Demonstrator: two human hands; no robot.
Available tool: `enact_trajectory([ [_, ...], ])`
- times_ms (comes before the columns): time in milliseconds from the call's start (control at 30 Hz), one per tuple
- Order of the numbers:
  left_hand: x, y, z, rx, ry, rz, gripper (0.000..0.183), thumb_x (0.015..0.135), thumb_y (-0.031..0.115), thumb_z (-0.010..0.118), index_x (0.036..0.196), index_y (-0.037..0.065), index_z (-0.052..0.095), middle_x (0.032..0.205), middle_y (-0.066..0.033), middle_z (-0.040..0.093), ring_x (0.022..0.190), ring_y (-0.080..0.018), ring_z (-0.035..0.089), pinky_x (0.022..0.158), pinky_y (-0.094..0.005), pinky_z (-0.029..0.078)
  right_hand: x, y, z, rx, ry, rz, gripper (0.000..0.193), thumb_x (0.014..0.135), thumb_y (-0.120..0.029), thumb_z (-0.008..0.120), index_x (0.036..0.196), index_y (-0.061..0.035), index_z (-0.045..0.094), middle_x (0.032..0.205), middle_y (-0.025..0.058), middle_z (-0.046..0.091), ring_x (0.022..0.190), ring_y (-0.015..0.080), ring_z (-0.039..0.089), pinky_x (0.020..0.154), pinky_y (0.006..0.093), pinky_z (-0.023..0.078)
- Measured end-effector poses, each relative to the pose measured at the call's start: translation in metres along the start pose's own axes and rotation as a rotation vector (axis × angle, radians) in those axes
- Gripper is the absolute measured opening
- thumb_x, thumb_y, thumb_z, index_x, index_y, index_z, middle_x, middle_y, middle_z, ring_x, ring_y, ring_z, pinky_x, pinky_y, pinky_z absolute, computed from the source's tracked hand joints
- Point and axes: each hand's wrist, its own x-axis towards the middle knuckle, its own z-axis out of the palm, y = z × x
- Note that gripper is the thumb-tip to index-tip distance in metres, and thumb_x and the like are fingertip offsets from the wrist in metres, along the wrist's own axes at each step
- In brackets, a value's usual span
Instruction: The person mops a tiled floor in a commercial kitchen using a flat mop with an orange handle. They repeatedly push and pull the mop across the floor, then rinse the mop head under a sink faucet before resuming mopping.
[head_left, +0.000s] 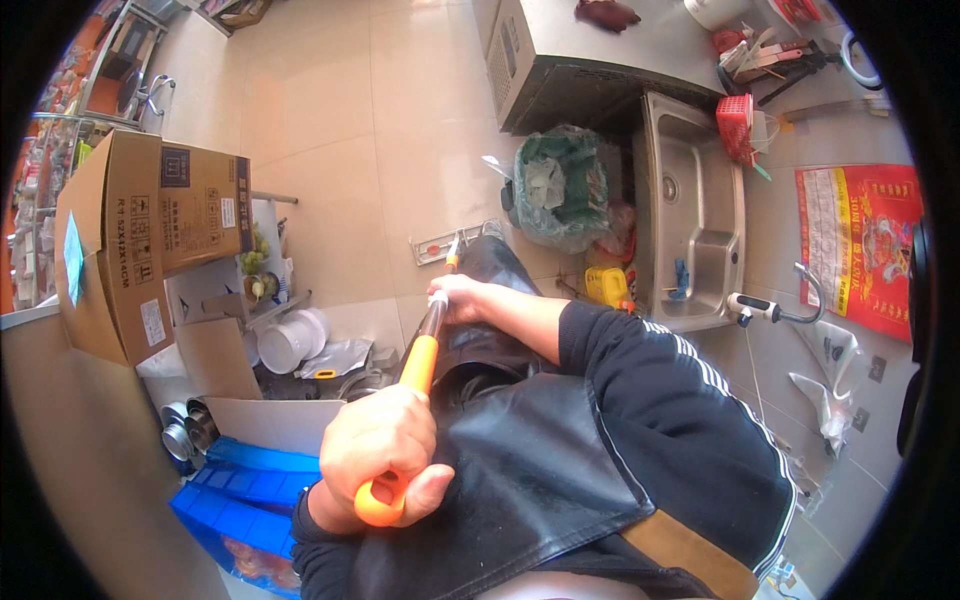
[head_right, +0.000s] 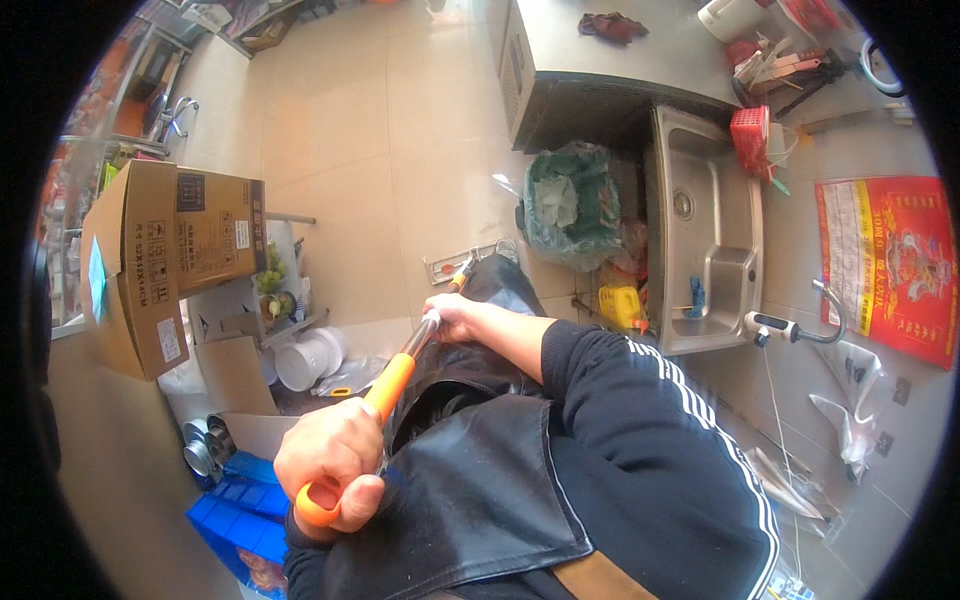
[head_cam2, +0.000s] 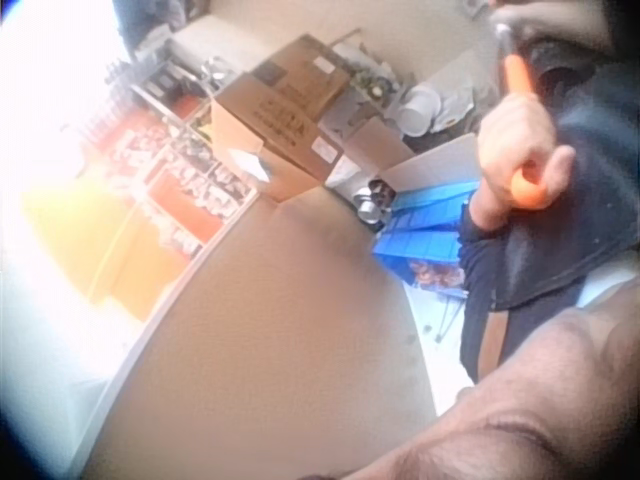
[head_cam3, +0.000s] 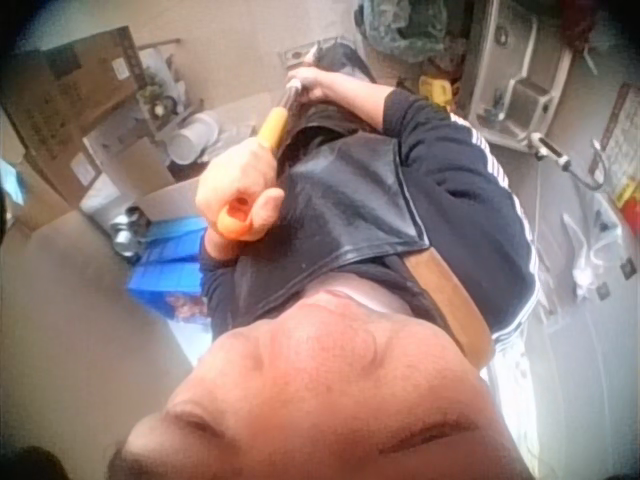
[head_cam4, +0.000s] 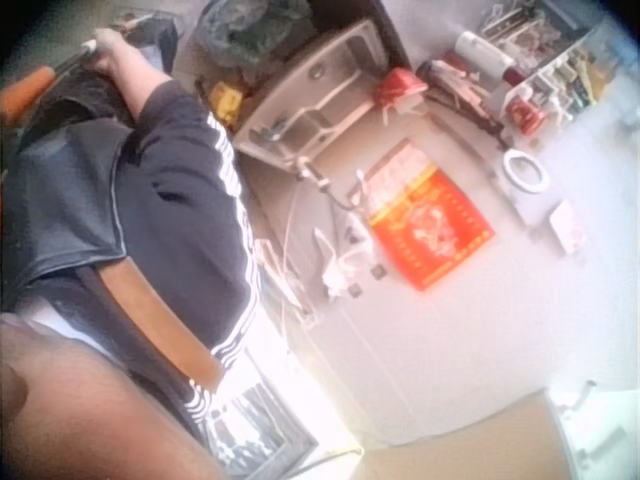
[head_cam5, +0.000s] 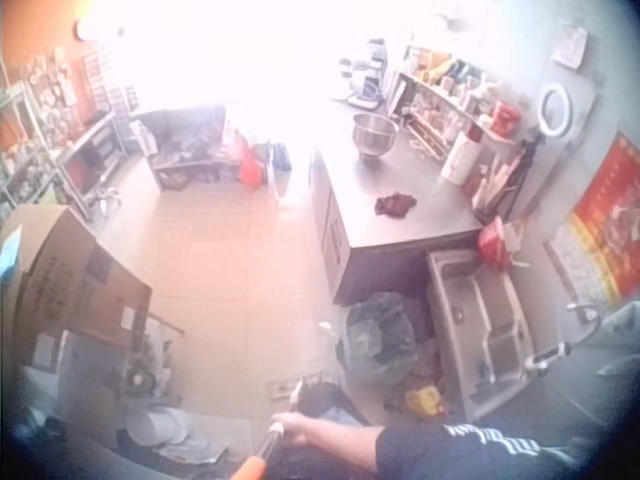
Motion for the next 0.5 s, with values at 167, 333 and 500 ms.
enact_trajectory([
  [167,0.013,-0.004,-0.001,0.016,0.009,0.014,0.022,0.077,0.002,0.076,0.074,0.008,0.055,0.068,-0.0070,0.057,0.059,-0.0254,0.058,0.063,-0.0366,0.050,-0.001,-0.014,-0.003,0.080,-0.044,-0.190,0.010,0.093,-0.012,0.056,0.086,-0.0093,0.049,0.067,0.0011,0.051,0.058,0.0188,0.060,0.053,0.0364,0.058],
  [333,0.019,0.000,0.000,-0.015,-0.073,-0.017,0.023,0.077,0.002,0.076,0.072,0.008,0.055,0.067,-0.0067,0.057,0.058,-0.0247,0.057,0.062,-0.0362,0.050,-0.005,-0.016,-0.004,0.068,-0.033,0.032,0.011,0.094,-0.014,0.053,0.085,-0.0088,0.050,0.067,0.0020,0.052,0.056,0.0187,0.059,0.049,0.0357,0.053],
  [500,0.024,-0.005,0.002,0.051,0.029,-0.029,0.023,0.076,0.001,0.077,0.072,0.007,0.055,0.066,-0.0066,0.056,0.057,-0.0253,0.057,0.061,-0.0347,0.049,-0.003,-0.022,-0.005,0.166,-0.068,-0.219,0.009,0.092,-0.011,0.055,0.085,-0.0086,0.050,0.065,0.0008,0.049,0.055,0.0183,0.058,0.049,0.0355,0.054],
])
